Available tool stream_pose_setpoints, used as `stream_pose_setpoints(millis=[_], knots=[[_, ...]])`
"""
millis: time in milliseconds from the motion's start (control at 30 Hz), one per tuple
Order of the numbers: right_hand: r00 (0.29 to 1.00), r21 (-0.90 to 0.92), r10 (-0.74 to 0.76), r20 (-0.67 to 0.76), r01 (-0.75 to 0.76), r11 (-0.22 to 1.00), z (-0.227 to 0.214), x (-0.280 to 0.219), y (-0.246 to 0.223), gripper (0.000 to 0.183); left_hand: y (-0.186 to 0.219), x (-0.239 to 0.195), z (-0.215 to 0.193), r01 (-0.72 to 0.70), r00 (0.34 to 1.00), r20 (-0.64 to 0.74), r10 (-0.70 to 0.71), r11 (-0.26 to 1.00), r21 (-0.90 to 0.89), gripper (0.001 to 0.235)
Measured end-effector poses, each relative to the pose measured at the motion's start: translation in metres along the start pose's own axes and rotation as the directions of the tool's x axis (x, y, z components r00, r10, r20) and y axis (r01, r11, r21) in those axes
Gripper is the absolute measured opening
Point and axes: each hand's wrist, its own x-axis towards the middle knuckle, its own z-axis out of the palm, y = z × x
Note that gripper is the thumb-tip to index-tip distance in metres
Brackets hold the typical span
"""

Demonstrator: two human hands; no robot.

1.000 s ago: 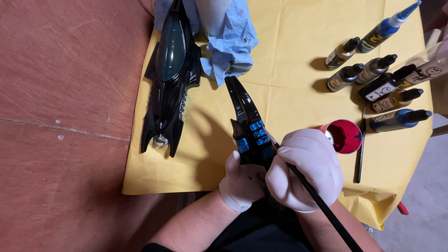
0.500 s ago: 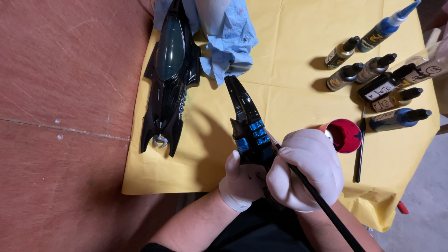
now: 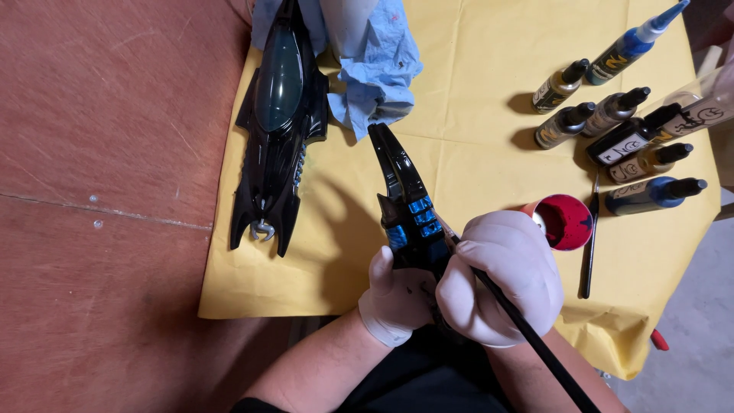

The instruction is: Painting fine blue details onto a black plastic model part using a small paintbrush

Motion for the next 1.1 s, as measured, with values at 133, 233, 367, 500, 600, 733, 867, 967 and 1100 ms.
stream_pose_setpoints(millis=[133, 233, 367, 500, 600, 733, 867, 967, 1100], knots=[[1.0, 0.011, -0.019, -0.003, 0.019, 1.0, 0.0, 0.0, 0.001, 0.019, -0.002, -0.001, -0.008, 0.05, 0.996, -0.085, -0.04, 0.992, 0.115, 0.093], [1.0, 0.009, -0.012, 0.001, 0.012, 1.0, 0.0, 0.001, 0.0, 0.019, 0.001, 0.0, 0.003, 0.014, 0.999, -0.04, -0.013, 0.999, 0.043, 0.087], [1.0, 0.006, -0.011, 0.002, 0.011, 1.0, 0.0, -0.001, 0.0, 0.019, 0.0, 0.0, 0.0, 0.01, 1.0, -0.015, -0.01, 0.999, -0.03, 0.09], [1.0, 0.001, -0.004, -0.008, 0.004, 1.0, 0.001, 0.0, 0.0, 0.018, 0.002, 0.001, 0.006, -0.008, 0.998, -0.067, 0.011, 0.999, 0.052, 0.089], [1.0, 0.002, -0.026, -0.004, 0.026, 1.0, 0.001, 0.002, 0.0, 0.017, -0.001, -0.002, -0.005, 0.026, 0.998, -0.063, -0.021, 0.996, 0.081, 0.093], [1.0, 0.01, -0.018, 0.001, 0.018, 1.0, 0.0, 0.002, -0.001, 0.017, 0.001, 0.001, 0.006, 0.007, 0.998, -0.07, -0.004, 0.999, 0.045, 0.084], [1.0, 0.001, -0.007, 0.01, 0.007, 1.0, 0.0, 0.001, -0.001, 0.017, -0.003, -0.001, -0.009, 0.023, 0.997, -0.081, -0.016, 0.997, 0.08, 0.092], [1.0, 0.012, -0.017, 0.002, 0.017, 1.0, 0.0, 0.001, 0.0, 0.019, -0.004, -0.001, -0.007, 0.026, 1.0, 0.003, -0.025, 0.998, -0.058, 0.092], [1.0, 0.02, -0.009, 0.001, 0.009, 1.0, -0.001, 0.001, -0.001, 0.018, -0.006, -0.006, -0.02, 0.061, 0.993, -0.102, -0.054, 0.996, 0.068, 0.095]])
